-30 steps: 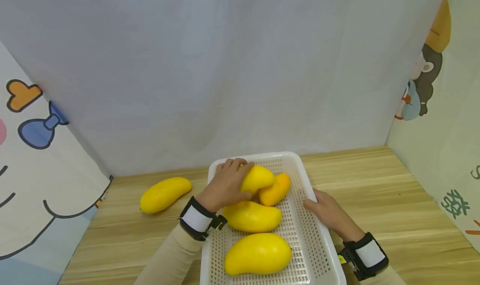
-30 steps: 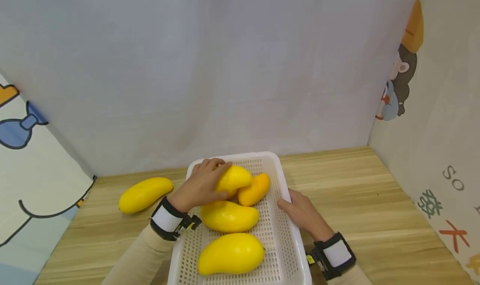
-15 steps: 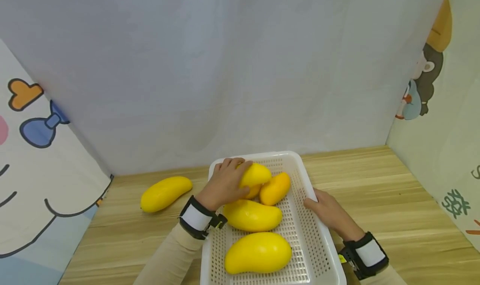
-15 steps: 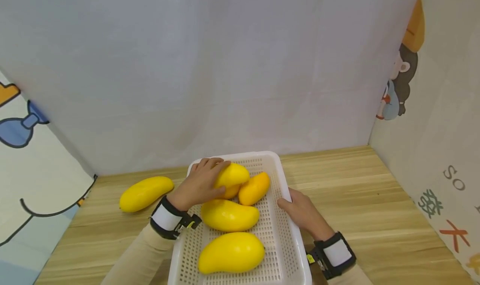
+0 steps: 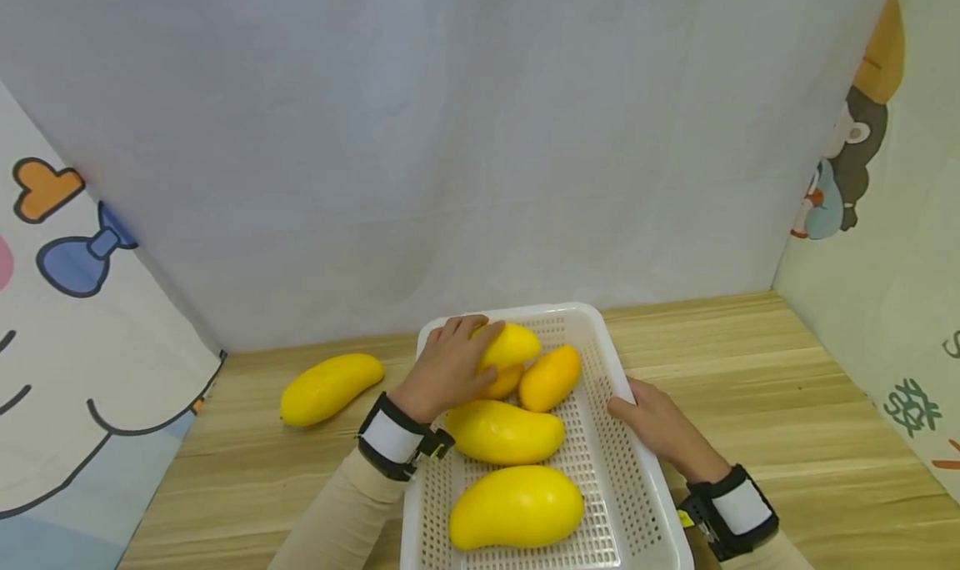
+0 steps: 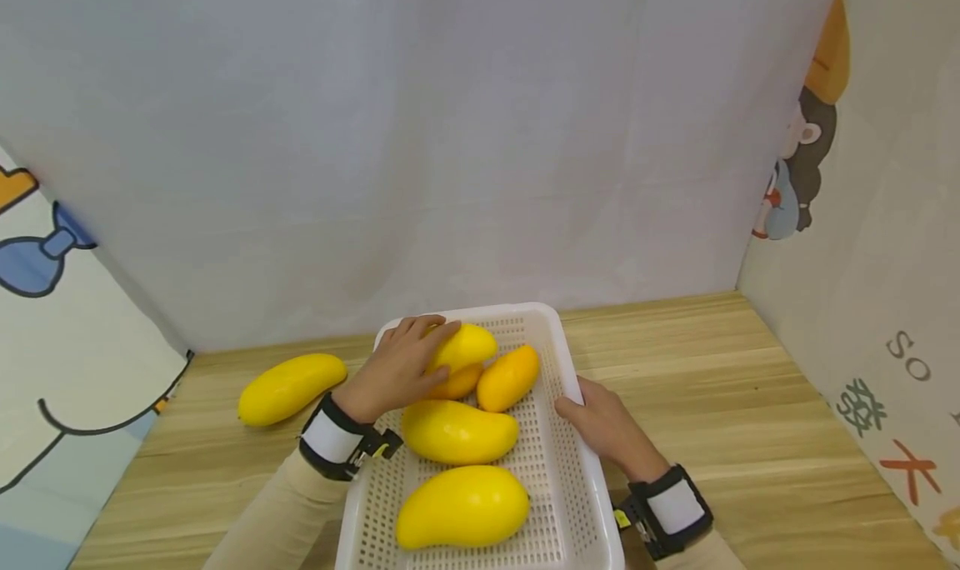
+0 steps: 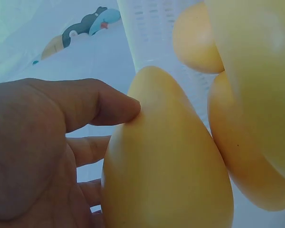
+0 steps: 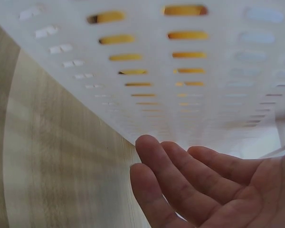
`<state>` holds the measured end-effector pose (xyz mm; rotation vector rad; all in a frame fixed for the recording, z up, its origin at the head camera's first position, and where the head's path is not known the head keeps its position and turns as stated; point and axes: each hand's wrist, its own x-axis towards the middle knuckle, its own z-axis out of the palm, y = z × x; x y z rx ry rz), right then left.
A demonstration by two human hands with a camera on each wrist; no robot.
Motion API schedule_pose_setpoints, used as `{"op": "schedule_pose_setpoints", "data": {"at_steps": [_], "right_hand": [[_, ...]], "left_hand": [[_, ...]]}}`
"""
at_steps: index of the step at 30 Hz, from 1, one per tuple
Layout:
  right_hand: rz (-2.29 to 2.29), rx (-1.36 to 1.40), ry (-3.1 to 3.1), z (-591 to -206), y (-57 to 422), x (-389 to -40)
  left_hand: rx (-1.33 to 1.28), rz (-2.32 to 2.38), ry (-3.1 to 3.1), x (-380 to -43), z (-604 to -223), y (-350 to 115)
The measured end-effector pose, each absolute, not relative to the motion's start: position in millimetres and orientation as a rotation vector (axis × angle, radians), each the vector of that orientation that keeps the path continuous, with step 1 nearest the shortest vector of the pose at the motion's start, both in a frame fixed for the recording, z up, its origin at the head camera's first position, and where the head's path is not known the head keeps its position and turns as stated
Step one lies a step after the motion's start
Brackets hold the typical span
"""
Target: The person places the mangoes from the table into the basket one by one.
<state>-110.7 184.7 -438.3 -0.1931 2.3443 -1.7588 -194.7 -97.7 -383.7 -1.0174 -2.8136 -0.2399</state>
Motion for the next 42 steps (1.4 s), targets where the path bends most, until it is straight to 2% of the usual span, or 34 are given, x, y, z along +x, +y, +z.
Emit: {"op": "schedule_pose_setpoints", "data": {"at_steps": [32, 42], "right_hand": [[-1.776, -0.193, 2.32, -436.9, 186.5, -111.4], [-1.764, -0.174, 2.334, -438.6, 187.4, -111.0]], "left_hand": [[-1.042, -0.24, -2.715, -196.2, -383.2, -97.2], [-1.0, -0.477, -2.4, -191.2, -361.0, -98.7]]}}
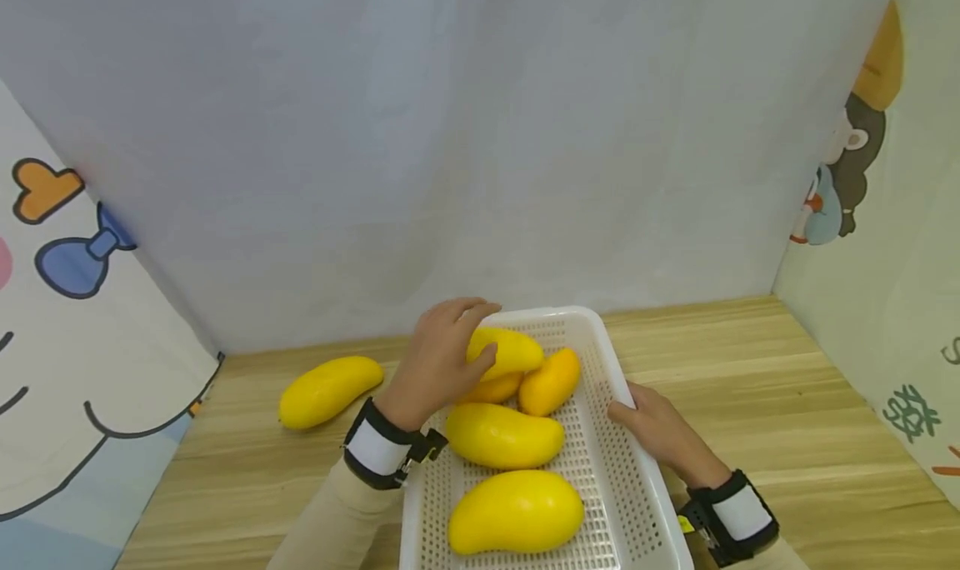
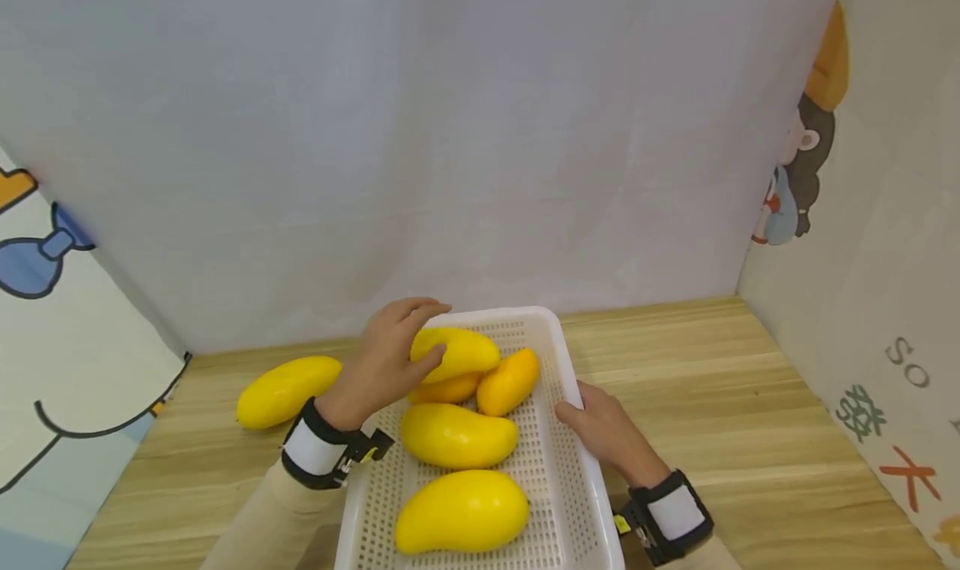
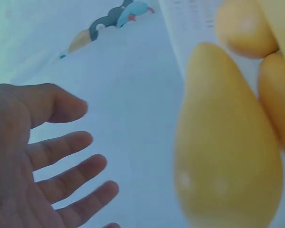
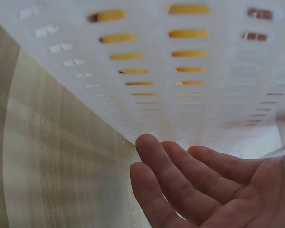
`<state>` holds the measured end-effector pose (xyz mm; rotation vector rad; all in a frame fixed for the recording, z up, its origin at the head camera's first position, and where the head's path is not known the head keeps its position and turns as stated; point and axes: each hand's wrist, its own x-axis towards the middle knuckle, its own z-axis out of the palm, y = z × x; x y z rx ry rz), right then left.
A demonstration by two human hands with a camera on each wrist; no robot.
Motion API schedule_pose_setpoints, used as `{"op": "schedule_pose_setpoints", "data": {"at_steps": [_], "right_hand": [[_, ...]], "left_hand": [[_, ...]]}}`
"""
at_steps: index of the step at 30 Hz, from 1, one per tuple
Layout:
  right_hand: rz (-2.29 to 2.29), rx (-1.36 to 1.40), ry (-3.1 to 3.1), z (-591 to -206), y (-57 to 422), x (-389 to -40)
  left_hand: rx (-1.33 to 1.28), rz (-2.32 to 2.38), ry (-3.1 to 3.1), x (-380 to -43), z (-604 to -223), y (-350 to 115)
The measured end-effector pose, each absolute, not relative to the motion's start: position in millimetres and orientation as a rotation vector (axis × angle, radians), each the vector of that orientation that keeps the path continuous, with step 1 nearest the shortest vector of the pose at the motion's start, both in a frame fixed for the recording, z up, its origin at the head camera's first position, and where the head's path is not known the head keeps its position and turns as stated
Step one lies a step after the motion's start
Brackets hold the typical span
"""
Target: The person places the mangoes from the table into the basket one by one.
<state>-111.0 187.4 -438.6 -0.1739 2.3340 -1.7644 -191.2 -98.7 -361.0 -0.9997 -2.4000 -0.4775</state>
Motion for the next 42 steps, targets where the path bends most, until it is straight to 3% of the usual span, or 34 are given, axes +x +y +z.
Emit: {"op": "schedule_pose_setpoints", "data": {"at_steps": [21, 42], "right_hand": [[-1.774, -0.198, 2.309, -439.3, 186.3, -111.3], [-1.768, -0.182, 2.315, -439.3, 185.8, -110.8]], "left_hand": [[-0.865, -0.7, -2.05, -168.2, -320.8, -125.4], [-0.781, -0.666, -2.053, -156.3, -320.3, -150.6]]}}
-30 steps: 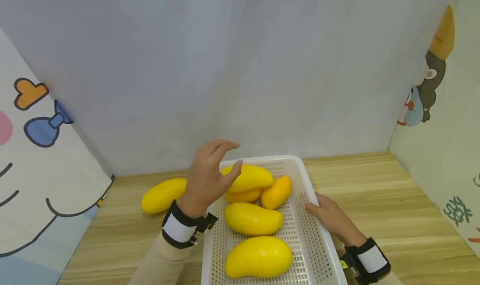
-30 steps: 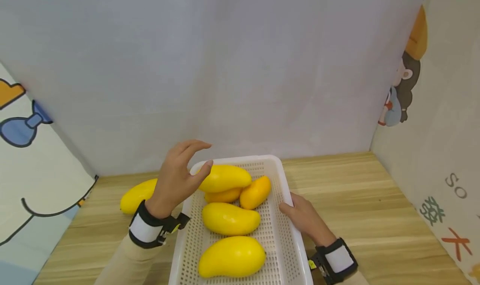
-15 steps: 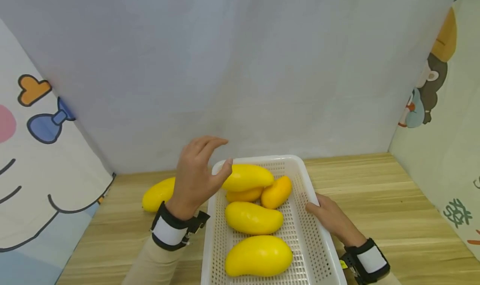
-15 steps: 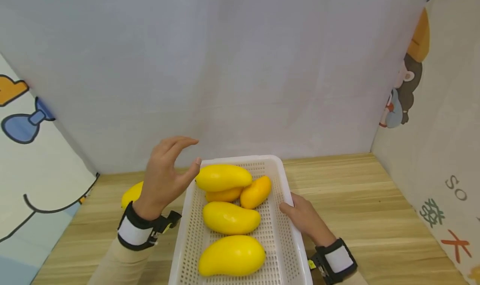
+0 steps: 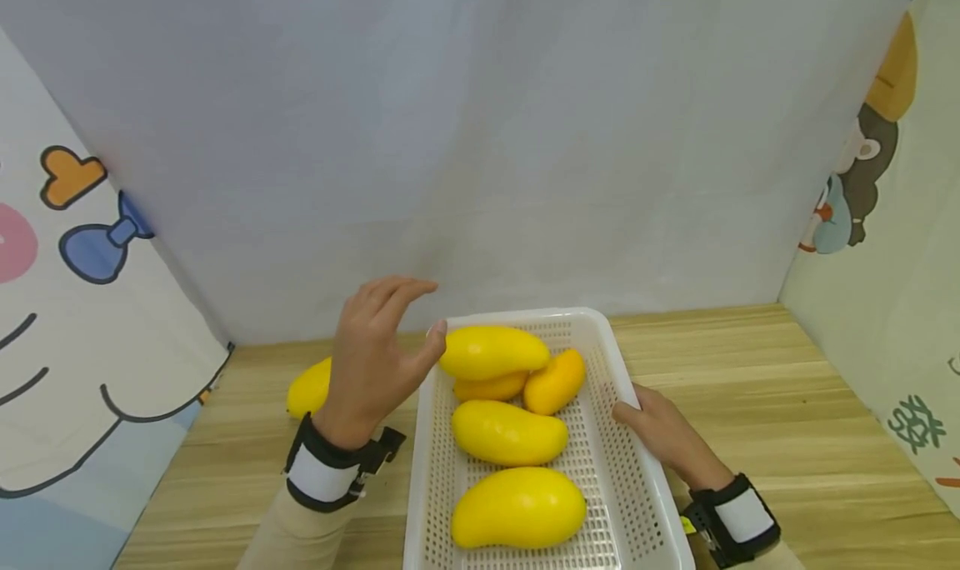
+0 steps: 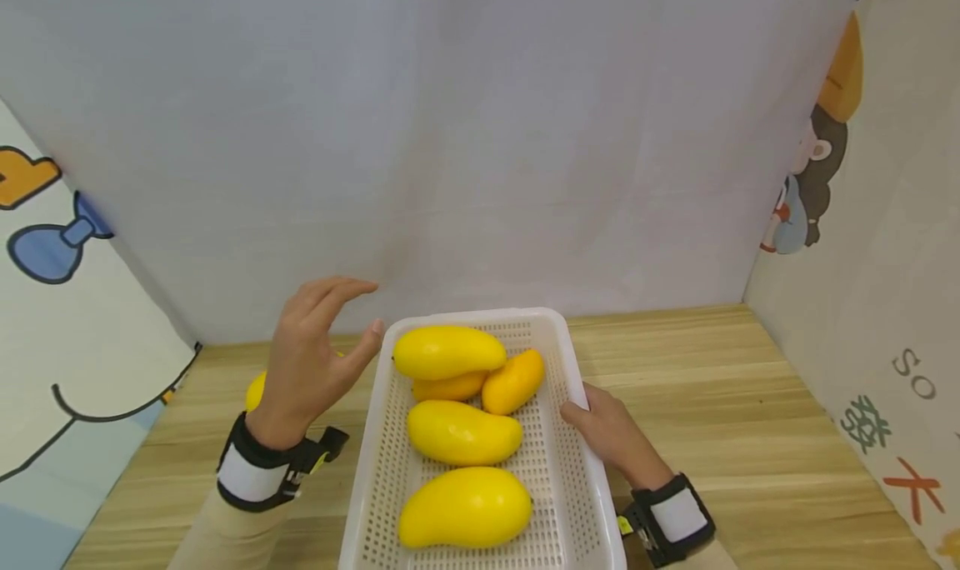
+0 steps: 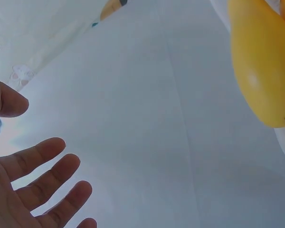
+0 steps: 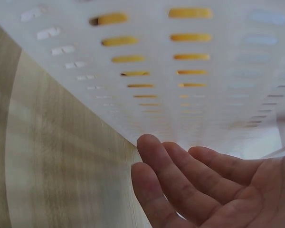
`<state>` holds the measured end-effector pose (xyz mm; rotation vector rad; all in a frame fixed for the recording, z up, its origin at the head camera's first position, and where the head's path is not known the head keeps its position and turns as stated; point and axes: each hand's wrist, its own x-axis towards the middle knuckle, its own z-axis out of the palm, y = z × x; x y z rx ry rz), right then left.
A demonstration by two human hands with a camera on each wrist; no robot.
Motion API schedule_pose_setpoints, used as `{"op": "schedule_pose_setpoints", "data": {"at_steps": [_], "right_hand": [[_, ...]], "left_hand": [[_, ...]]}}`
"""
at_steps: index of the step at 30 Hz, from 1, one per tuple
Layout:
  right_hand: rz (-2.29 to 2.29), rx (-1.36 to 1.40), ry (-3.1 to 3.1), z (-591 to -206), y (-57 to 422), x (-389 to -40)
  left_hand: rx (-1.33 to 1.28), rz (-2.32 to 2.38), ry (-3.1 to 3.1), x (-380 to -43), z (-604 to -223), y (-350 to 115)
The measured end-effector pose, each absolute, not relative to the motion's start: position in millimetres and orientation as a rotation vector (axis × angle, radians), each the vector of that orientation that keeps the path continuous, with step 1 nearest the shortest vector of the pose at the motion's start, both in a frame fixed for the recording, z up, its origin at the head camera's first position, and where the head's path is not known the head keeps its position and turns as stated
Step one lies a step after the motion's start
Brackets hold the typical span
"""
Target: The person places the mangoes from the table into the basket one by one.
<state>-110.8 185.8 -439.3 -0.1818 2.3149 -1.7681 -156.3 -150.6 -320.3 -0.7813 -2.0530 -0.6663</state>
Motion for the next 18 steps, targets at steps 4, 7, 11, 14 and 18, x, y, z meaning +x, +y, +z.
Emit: {"op": "schedule_pose_setpoints", "data": {"at_steps": [4, 7, 11, 14, 18], "right_hand": [[-1.765, -0.177, 2.317, -439.1, 185.7, -110.7], [-1.77, -0.177, 2.309, -439.4, 185.8, -110.8], [-1.771, -0.176, 2.31, -439.6, 185.9, -110.9], [-1.763, -0.18, 2.315, -439.5, 185.9, -111.0], [-1.766, -0.193, 2.308, -439.8, 186.2, -111.4]], "left_hand": [[-0.771, -0.665, -2.046, -154.1, -320.9, -154.7], [-0.76, -0.676, -2.036, -152.6, -322.2, -157.7], [-0.752, -0.691, -2.031, -150.3, -324.2, -161.1], [-0.741, -0.701, -2.028, -148.7, -325.6, -163.8], [-0.729, -0.708, -2.026, -146.8, -328.4, -167.1]]}}
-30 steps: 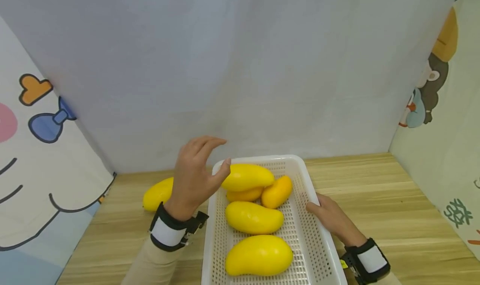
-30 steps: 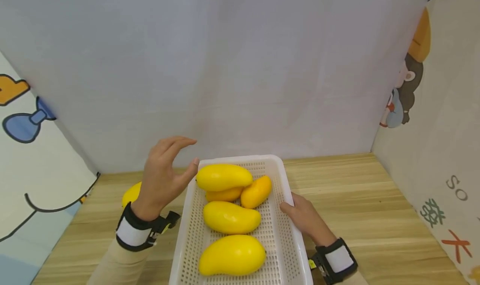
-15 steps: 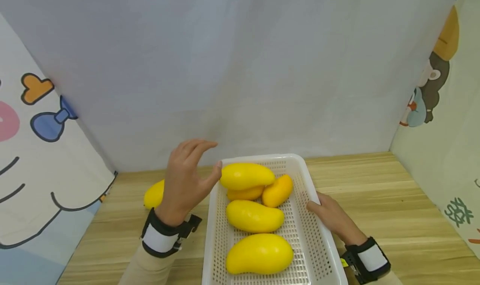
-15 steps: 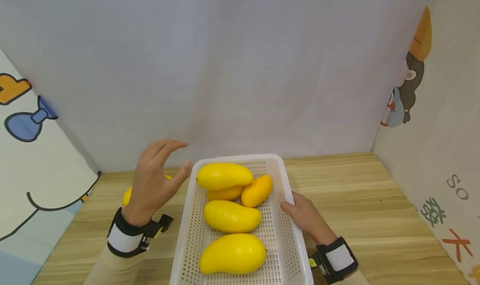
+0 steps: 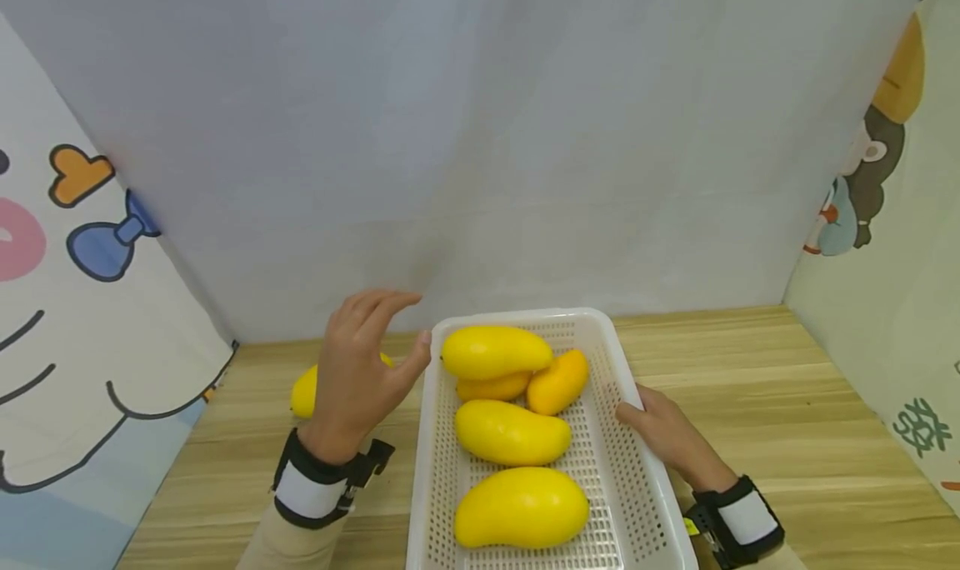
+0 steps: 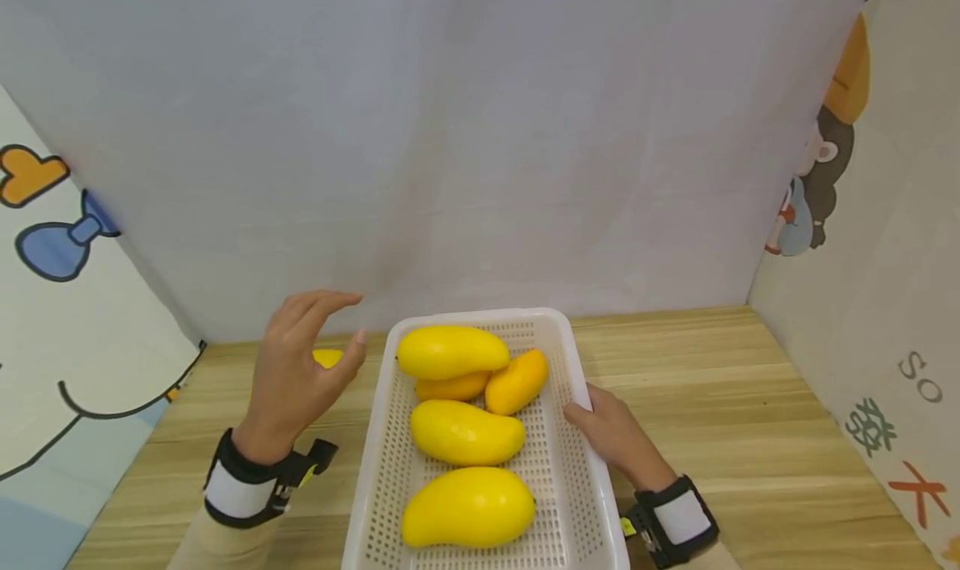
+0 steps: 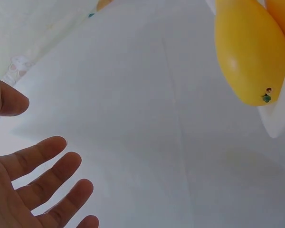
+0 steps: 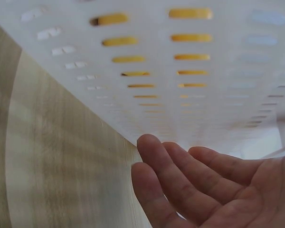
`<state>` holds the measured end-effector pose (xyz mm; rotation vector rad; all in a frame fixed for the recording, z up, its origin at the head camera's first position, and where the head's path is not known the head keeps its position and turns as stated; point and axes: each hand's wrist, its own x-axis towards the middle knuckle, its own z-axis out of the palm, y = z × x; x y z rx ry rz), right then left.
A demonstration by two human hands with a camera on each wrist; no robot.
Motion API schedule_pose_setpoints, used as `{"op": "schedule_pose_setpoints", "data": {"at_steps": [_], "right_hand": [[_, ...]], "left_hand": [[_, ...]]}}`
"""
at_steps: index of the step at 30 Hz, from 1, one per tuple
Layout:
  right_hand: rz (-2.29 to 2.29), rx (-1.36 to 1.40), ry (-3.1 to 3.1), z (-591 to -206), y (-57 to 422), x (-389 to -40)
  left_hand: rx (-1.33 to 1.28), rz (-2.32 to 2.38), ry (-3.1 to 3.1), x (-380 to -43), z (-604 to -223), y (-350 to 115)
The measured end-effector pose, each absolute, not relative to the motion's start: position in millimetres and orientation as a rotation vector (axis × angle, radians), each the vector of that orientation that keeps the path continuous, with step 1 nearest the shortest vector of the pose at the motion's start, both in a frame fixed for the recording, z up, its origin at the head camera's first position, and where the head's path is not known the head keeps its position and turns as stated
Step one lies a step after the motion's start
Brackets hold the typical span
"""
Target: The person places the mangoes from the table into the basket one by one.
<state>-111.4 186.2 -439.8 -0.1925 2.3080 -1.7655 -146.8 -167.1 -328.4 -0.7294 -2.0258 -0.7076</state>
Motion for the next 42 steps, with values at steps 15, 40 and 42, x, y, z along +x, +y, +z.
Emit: {"op": "schedule_pose_setpoints", "data": {"at_steps": [15, 40, 42], "right_hand": [[-1.759, -0.196, 2.313, -441.0, 187.0, -111.4], [-1.764, -0.139, 2.293, -441.2, 186.1, -113.0], [-1.767, -0.139, 2.29, -441.8, 186.4, -113.0]], "left_hand": [[-0.674, -0.678, -2.096, -142.2, -345.2, -180.7], [-0.6, -0.663, -2.184, -133.7, -366.9, -198.3], [-0.6, -0.663, -2.179, -133.9, -368.7, -199.4]]}}
